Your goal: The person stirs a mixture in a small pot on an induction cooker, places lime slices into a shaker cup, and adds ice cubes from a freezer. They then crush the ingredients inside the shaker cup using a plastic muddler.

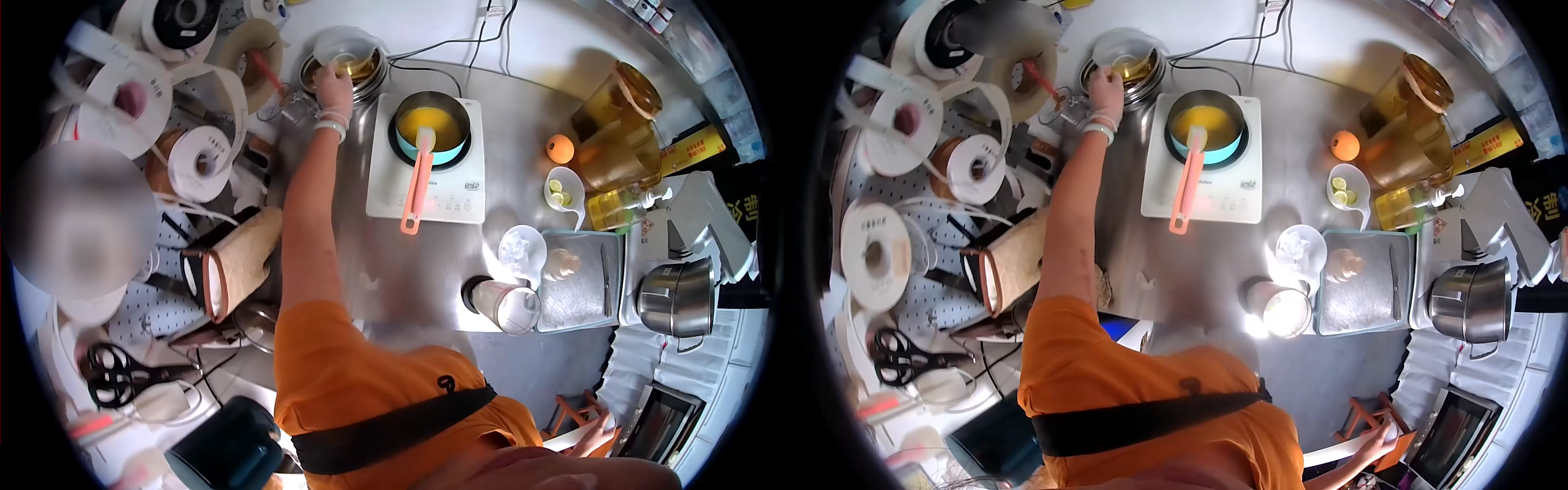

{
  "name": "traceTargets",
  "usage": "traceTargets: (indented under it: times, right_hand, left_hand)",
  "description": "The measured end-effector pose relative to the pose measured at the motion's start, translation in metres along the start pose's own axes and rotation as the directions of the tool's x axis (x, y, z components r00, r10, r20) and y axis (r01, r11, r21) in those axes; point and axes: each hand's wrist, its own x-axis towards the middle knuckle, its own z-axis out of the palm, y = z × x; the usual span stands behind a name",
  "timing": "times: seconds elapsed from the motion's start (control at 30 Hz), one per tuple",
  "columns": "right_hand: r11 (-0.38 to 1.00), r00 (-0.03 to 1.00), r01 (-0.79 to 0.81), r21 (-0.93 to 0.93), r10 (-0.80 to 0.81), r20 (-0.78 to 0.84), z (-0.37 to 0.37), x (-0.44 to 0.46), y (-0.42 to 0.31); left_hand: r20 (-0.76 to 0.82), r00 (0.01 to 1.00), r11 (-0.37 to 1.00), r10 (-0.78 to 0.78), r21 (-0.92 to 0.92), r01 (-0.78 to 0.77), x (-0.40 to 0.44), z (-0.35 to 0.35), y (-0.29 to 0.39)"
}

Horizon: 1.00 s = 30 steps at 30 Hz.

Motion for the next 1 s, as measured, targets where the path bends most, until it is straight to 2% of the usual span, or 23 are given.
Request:
traceTargets:
  times: [0.03,0.1,0.13,0.17,0.2,0.23,0.27,0.3,0.37,0.43,0.47,0.53,0.57,0.63,0.67,0.7,0.77,0.8,0.87,0.9,0.93,0.97,1.0]
  right_hand:
    - [1.0,1.0,-0.005,-0.005,0.005,-0.014,-0.001,-0.004,0.001]
    - [0.997,0.992,-0.04,-0.06,0.033,-0.122,-0.012,-0.005,0.024]
    - [0.988,0.977,0.117,-0.104,-0.133,-0.165,-0.02,0.005,0.058]
    - [0.996,0.982,0.067,-0.06,-0.077,-0.174,-0.023,0.0,0.061]
    - [0.997,0.988,0.008,-0.07,-0.019,-0.156,-0.021,-0.024,0.023]
    - [0.996,0.989,-0.05,-0.08,0.039,-0.14,-0.008,-0.056,-0.035]
    - [0.994,0.966,0.092,-0.054,-0.102,-0.236,0.004,-0.072,-0.052]
    - [0.995,0.964,0.083,-0.059,-0.095,-0.249,0.003,-0.074,-0.049]
    - [0.991,0.954,0.036,-0.126,-0.072,-0.292,-0.005,-0.074,-0.038]
    - [0.995,0.966,0.006,-0.097,-0.031,-0.258,-0.007,-0.077,-0.046]
    - [0.995,0.958,0.022,-0.096,-0.049,-0.283,-0.006,-0.074,-0.043]
    - [0.997,0.955,0.035,-0.062,-0.052,-0.291,-0.005,-0.075,-0.047]
    - [0.997,0.956,0.032,-0.064,-0.05,-0.291,-0.001,-0.074,-0.051]
    - [0.999,0.95,0.017,-0.042,-0.029,-0.31,0.003,-0.074,-0.056]
    - [0.997,0.968,-0.056,-0.057,0.04,-0.248,-0.003,-0.07,-0.053]
    - [0.991,0.953,0.076,-0.113,-0.106,-0.283,-0.002,-0.064,-0.044]
    - [0.992,0.977,0.006,-0.123,-0.032,-0.213,-0.003,-0.061,-0.051]
    - [0.992,0.978,0.006,-0.124,-0.031,-0.207,-0.005,-0.054,-0.04]
    - [0.97,0.936,0.207,-0.132,-0.235,-0.263,-0.006,-0.032,-0.009]
    - [0.97,0.937,0.209,-0.128,-0.236,-0.258,-0.013,-0.029,-0.01]
    - [0.994,0.99,0.065,-0.083,-0.075,-0.123,-0.017,-0.023,-0.018]
    - [0.994,0.996,-0.086,-0.063,0.087,0.021,-0.021,-0.016,-0.02]
    - [0.972,0.964,0.204,-0.114,-0.22,-0.153,-0.013,-0.007,-0.005]
  left_hand:
    - [-0.027,0.995,0.993,0.091,0.083,-0.089,0.013,0.013,-0.002]
    - [0.145,0.988,0.967,0.045,0.244,-0.08,0.043,0.031,-0.015]
    - [0.28,0.952,0.924,-0.123,0.382,0.006,0.054,0.033,-0.014]
    - [0.288,0.951,0.929,-0.114,0.371,-0.001,0.06,0.039,-0.02]
    - [0.317,0.924,0.918,-0.213,0.389,0.079,0.064,0.046,-0.031]
    - [0.342,0.887,0.899,-0.31,0.409,0.156,0.069,0.053,-0.04]
    - [0.414,0.833,0.886,-0.366,0.43,0.176,0.073,0.06,-0.047]
    - [0.481,0.769,0.87,-0.421,0.453,0.192,0.077,0.066,-0.057]
    - [0.647,0.63,0.89,-0.429,0.42,0.174,0.083,0.056,-0.05]
    - [0.499,0.711,0.82,-0.496,0.538,0.195,0.074,0.06,-0.051]
    - [0.503,0.708,0.82,-0.496,0.539,0.191,0.072,0.063,-0.054]
    - [0.322,0.791,0.787,-0.521,0.541,0.298,0.067,0.065,-0.058]
    - [0.324,0.79,0.787,-0.52,0.542,0.295,0.07,0.063,-0.059]
    - [0.482,0.738,0.878,-0.473,0.327,0.349,0.083,0.047,-0.057]
    - [0.497,0.774,0.92,-0.392,0.195,0.34,0.09,0.044,-0.058]
    - [0.5,0.77,0.917,-0.398,0.204,0.342,0.091,0.039,-0.05]
    - [0.204,0.961,0.932,-0.189,0.346,0.11,0.093,0.031,-0.034]
    - [0.203,0.961,0.93,-0.19,0.352,0.109,0.095,0.032,-0.035]
    - [0.013,0.998,0.998,-0.063,-0.01,0.063,0.096,0.033,-0.029]
    - [0.008,0.998,0.998,-0.062,-0.006,0.062,0.087,0.021,-0.016]
    - [-0.046,0.997,0.989,-0.056,-0.14,0.049,0.077,0.005,0.011]
    - [-0.097,0.994,0.962,-0.057,-0.27,0.029,0.065,-0.007,0.031]
    - [-0.107,0.993,0.964,-0.056,-0.264,0.026,0.057,-0.014,0.039]
